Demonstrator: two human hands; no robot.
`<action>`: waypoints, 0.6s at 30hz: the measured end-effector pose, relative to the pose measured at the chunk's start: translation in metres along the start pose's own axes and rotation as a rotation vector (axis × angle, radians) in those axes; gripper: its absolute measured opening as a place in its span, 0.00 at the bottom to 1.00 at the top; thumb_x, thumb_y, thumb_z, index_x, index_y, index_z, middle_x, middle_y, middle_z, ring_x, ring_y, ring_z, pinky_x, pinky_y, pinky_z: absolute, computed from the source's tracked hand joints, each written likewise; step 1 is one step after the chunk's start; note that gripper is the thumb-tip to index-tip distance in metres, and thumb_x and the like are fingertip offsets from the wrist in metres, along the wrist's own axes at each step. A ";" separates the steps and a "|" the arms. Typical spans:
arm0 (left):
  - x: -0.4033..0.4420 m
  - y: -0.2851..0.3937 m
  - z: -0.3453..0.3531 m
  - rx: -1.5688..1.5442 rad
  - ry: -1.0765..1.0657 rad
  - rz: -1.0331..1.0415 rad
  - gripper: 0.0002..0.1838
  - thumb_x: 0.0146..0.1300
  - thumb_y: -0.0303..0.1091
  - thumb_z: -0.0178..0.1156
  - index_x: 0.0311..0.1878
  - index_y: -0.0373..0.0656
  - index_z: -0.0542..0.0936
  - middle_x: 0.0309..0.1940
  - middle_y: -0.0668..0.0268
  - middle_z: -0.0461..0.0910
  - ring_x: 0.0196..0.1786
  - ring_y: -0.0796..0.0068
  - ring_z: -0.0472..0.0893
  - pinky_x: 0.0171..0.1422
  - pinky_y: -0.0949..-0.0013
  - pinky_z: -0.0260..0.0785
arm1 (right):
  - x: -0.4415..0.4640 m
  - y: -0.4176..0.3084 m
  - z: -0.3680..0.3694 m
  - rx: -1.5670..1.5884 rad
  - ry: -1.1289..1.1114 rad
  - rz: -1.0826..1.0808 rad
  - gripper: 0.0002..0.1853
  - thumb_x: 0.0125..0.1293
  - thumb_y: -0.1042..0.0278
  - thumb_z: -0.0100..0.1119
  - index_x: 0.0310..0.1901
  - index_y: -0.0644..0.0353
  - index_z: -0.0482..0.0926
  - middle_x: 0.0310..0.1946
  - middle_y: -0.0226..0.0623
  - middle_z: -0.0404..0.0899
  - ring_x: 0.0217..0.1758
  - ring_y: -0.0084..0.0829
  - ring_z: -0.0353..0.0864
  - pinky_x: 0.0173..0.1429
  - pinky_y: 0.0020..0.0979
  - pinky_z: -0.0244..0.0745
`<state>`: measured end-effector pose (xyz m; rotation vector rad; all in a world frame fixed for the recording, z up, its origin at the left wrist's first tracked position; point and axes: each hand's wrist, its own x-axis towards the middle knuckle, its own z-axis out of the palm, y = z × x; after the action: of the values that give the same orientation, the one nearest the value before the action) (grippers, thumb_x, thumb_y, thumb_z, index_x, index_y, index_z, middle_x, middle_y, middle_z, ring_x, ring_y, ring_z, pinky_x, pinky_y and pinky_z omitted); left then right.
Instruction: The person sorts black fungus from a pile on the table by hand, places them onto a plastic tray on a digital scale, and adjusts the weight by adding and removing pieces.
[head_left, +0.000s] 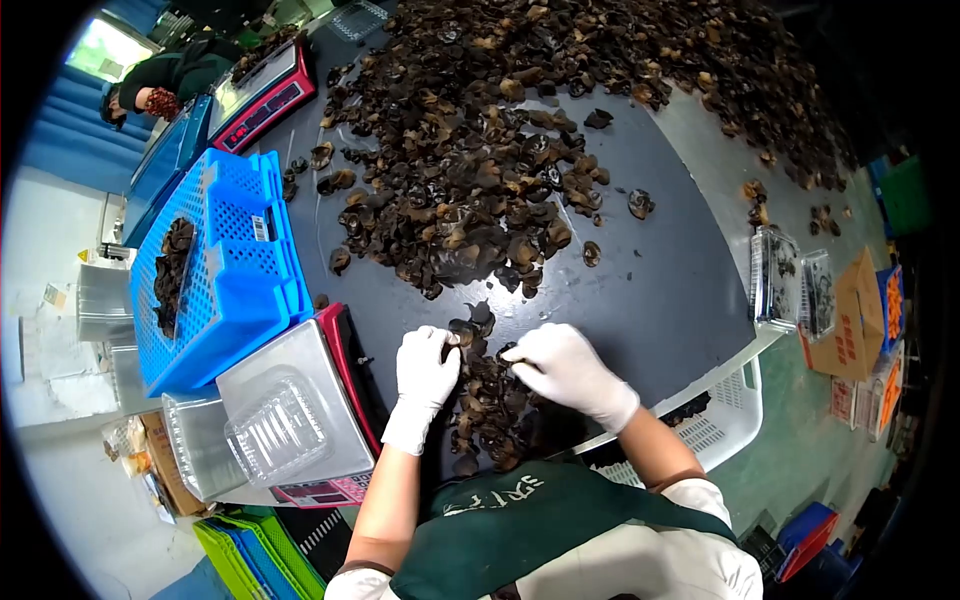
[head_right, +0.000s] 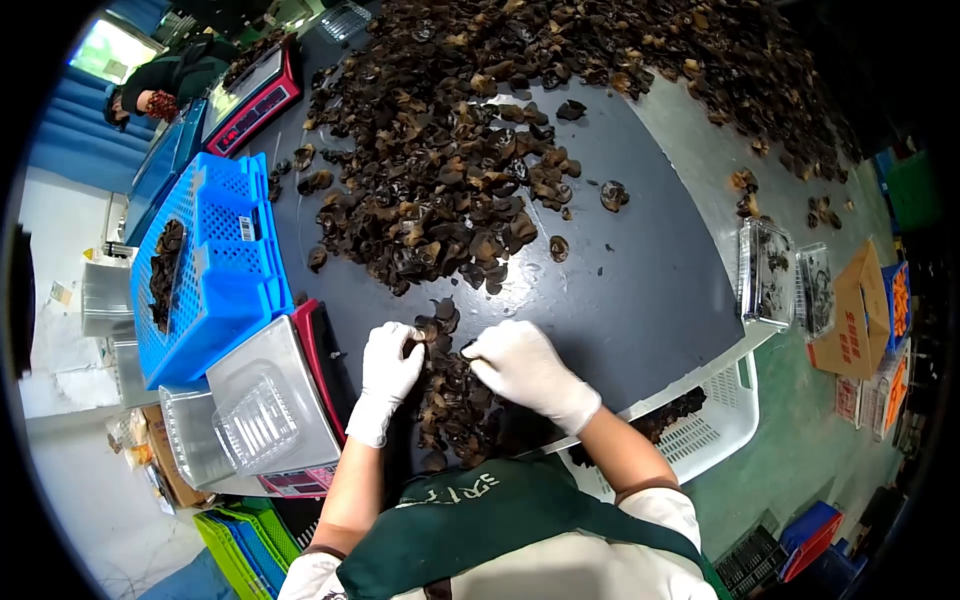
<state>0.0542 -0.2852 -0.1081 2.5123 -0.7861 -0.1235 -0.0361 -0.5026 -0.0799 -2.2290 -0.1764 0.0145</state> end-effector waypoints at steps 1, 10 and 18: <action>-0.006 -0.002 -0.003 -0.013 -0.030 -0.031 0.07 0.51 0.31 0.63 0.35 0.48 0.81 0.34 0.63 0.77 0.41 0.57 0.76 0.47 0.58 0.70 | 0.005 -0.001 0.015 -0.074 0.076 -0.066 0.09 0.54 0.61 0.63 0.34 0.55 0.83 0.35 0.35 0.79 0.45 0.37 0.77 0.52 0.39 0.69; -0.038 -0.006 -0.030 -0.196 0.123 -0.204 0.12 0.56 0.23 0.61 0.45 0.41 0.81 0.48 0.57 0.76 0.54 0.59 0.77 0.61 0.65 0.68 | 0.011 -0.011 0.038 -0.547 -0.123 -0.057 0.13 0.47 0.59 0.65 0.32 0.56 0.78 0.37 0.36 0.73 0.48 0.38 0.69 0.59 0.41 0.61; 0.009 0.012 -0.011 -0.238 0.129 -0.100 0.12 0.58 0.27 0.61 0.46 0.42 0.81 0.44 0.58 0.79 0.51 0.59 0.78 0.59 0.63 0.69 | -0.018 -0.013 -0.015 0.486 0.017 0.255 0.11 0.55 0.78 0.60 0.42 0.62 0.77 0.39 0.34 0.80 0.45 0.28 0.79 0.53 0.28 0.73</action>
<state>0.0579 -0.2934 -0.0926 2.3075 -0.5591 -0.0822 -0.0545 -0.5088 -0.0618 -1.7522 0.1134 0.1600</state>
